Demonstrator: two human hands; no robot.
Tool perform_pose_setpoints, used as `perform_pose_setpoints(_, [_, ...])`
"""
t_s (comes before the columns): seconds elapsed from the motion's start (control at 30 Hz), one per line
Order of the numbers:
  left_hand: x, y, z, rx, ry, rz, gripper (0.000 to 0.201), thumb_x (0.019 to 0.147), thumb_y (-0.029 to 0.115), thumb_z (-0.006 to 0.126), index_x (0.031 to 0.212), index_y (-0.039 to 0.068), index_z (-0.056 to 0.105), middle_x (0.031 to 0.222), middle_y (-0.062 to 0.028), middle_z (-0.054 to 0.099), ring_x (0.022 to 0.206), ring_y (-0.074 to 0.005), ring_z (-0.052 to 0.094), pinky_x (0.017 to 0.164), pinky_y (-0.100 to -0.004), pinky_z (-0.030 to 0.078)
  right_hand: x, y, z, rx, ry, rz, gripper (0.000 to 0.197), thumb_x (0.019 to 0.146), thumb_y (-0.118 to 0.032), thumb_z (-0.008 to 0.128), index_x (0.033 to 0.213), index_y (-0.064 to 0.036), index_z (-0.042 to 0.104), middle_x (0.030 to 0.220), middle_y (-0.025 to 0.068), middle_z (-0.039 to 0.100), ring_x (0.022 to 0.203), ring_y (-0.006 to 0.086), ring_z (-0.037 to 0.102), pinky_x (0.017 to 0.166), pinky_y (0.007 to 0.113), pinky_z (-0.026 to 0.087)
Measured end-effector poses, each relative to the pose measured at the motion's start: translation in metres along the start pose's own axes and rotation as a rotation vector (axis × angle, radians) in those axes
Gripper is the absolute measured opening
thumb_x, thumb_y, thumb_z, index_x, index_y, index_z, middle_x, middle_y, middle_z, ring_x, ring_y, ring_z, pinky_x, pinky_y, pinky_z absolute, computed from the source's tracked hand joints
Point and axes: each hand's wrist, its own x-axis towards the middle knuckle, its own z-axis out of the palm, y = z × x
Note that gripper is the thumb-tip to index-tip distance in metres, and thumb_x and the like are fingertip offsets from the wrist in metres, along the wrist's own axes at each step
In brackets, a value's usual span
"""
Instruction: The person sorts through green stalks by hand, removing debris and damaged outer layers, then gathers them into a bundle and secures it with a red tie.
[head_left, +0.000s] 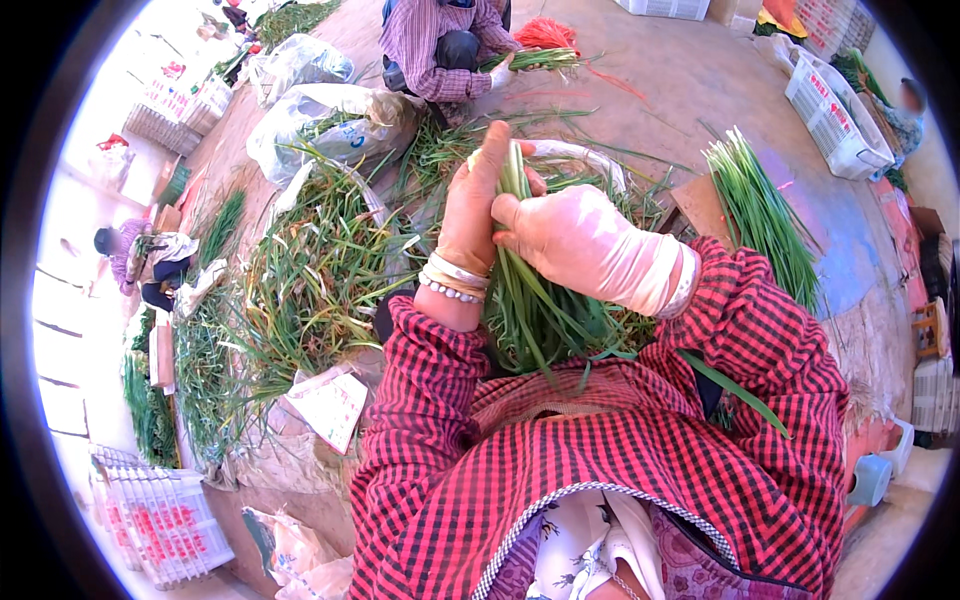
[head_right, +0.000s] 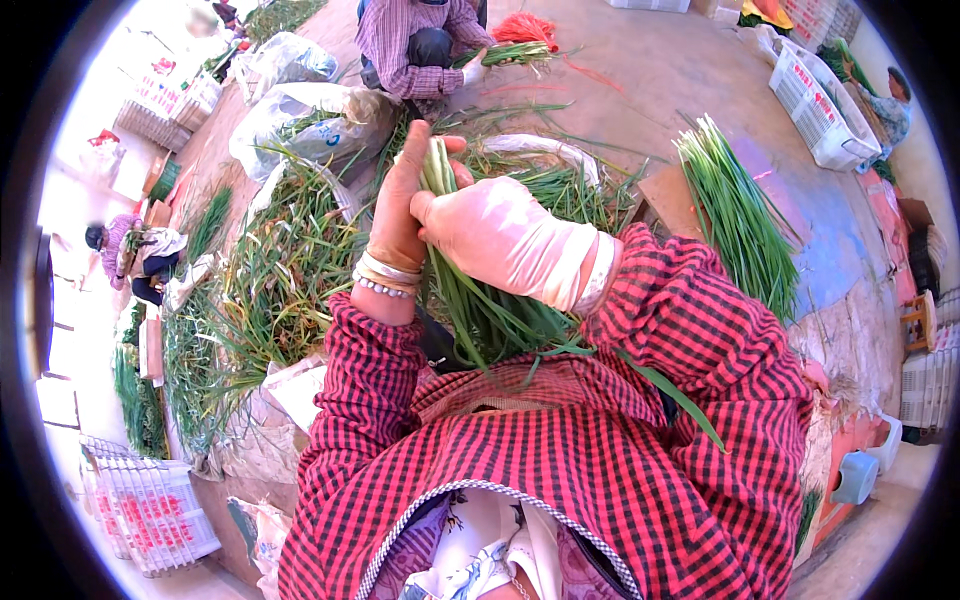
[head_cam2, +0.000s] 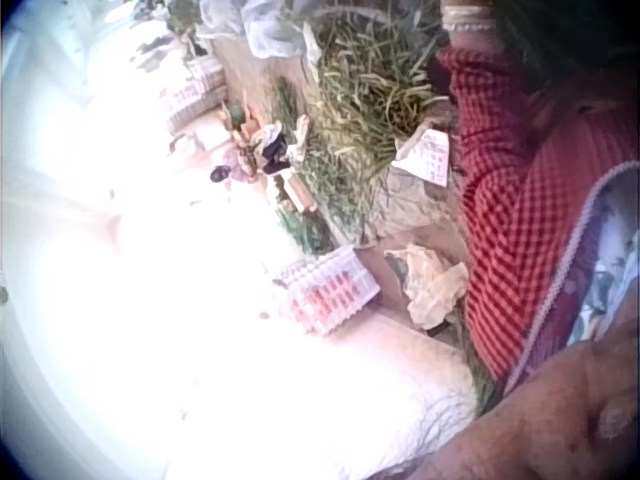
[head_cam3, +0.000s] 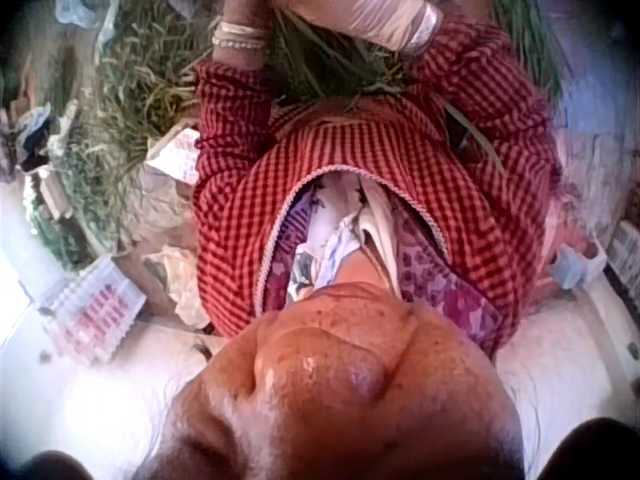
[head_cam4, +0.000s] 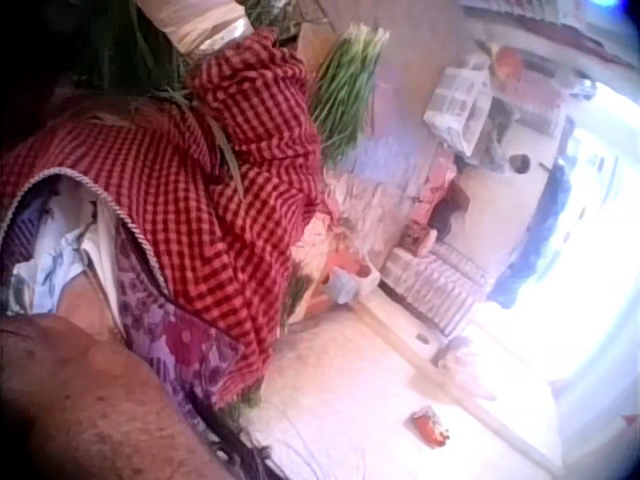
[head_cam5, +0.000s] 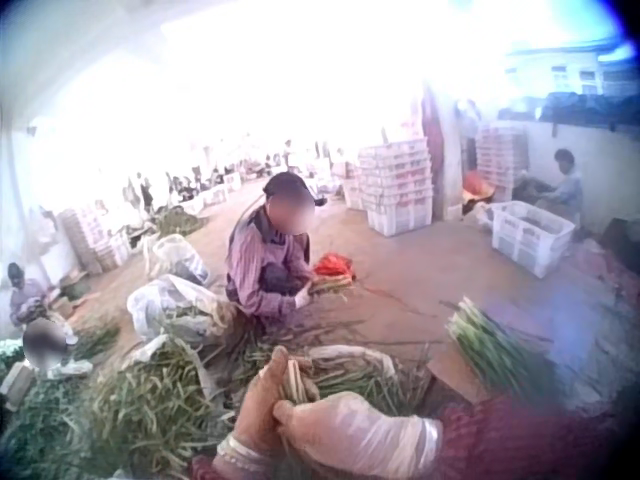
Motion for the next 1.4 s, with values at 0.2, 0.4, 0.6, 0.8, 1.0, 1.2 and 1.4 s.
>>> perform_pose_setpoints(0.2, [-0.006,-0.006,-0.008,-0.122,-0.382,-0.043,0.079,0.087,0.043,0.072,0.146,0.008,0.034,0.124,-0.0079,0.057,0.111,-0.0182,0.057,0.092,-0.0320,0.049,0.008,0.034,-0.029,0.878,-0.336,0.269,0.023,0.096,-0.022,0.064,0.097,0.0006,0.061,0.074,-0.0020,0.056,0.057,0.0039,0.047,0.050,0.022,0.040])
perform_pose_setpoints(0.4, [-0.015,-0.010,-0.003,0.037,-0.620,0.025,0.113,0.070,-0.005,0.080,0.157,0.016,0.009,0.128,-0.0051,0.054,0.115,-0.0164,0.054,0.096,-0.0320,0.046,-0.001,0.040,-0.055,0.833,-0.542,0.323,0.024,0.097,-0.025,0.060,0.093,-0.0011,0.063,0.067,-0.0016,0.055,0.055,0.0051,0.048,0.049,0.022,0.037])
perform_pose_setpoints(0.6, [-0.016,-0.009,0.022,0.204,-0.547,0.009,0.095,0.071,-0.016,0.068,0.152,0.013,0.027,0.113,-0.0016,0.057,0.096,-0.0110,0.057,0.085,-0.0284,0.050,-0.012,0.036,-0.085,0.445,-0.368,0.169,0.019,0.089,-0.018,0.064,0.095,0.0002,0.066,0.075,0.0061,0.063,0.072,0.0130,0.057,0.067,0.031,0.047])
perform_pose_setpoints(0.8, [-0.009,-0.012,-0.005,0.288,-0.439,0.032,0.072,0.073,-0.009,0.067,0.139,0.007,0.044,0.091,0.0003,0.059,0.083,-0.0096,0.057,0.076,-0.0255,0.048,-0.033,0.046,-0.139,0.438,-0.120,0.317,0.031,0.088,-0.027,0.067,0.098,0.0024,0.064,0.078,0.0134,0.064,0.071,0.0201,0.059,0.070,0.033,0.049])
perform_pose_setpoints(1.0, [-0.012,-0.012,0.011,0.328,-0.485,-0.028,0.067,0.075,-0.004,0.070,0.136,0.007,0.045,0.097,-0.0016,0.062,0.087,-0.0113,0.061,0.080,-0.0278,0.051,-0.025,0.050,-0.102,-0.142,0.226,-0.142,0.054,0.085,-0.045,0.067,0.115,-0.0005,0.061,0.111,0.0181,0.063,0.104,0.0349,0.061,0.090,0.041,0.048])
perform_pose_setpoints(1.2, [0.005,-0.026,0.030,0.514,-0.260,0.388,0.039,0.086,0.006,0.065,0.124,0.004,0.053,0.107,-0.0069,0.065,0.090,-0.0188,0.065,0.080,-0.0325,0.055,0.013,0.046,-0.050,0.182,0.066,-0.094,0.079,0.082,-0.060,0.064,0.131,0.0002,0.052,0.128,0.0235,0.055,0.120,0.0353,0.055,0.105,0.039,0.041])
perform_pose_setpoints(1.4, [0.028,0.042,-0.037,-0.103,-0.036,0.234,0.014,0.089,0.016,0.066,0.093,0.003,0.061,0.086,-0.0099,0.067,0.081,-0.0220,0.066,0.078,-0.0380,0.056,-0.024,0.071,0.012,0.778,-0.241,0.229,0.079,0.081,-0.028,0.071,0.147,-0.0047,0.034,0.134,0.0192,0.052,0.121,0.0273,0.053,0.104,0.037,0.041])
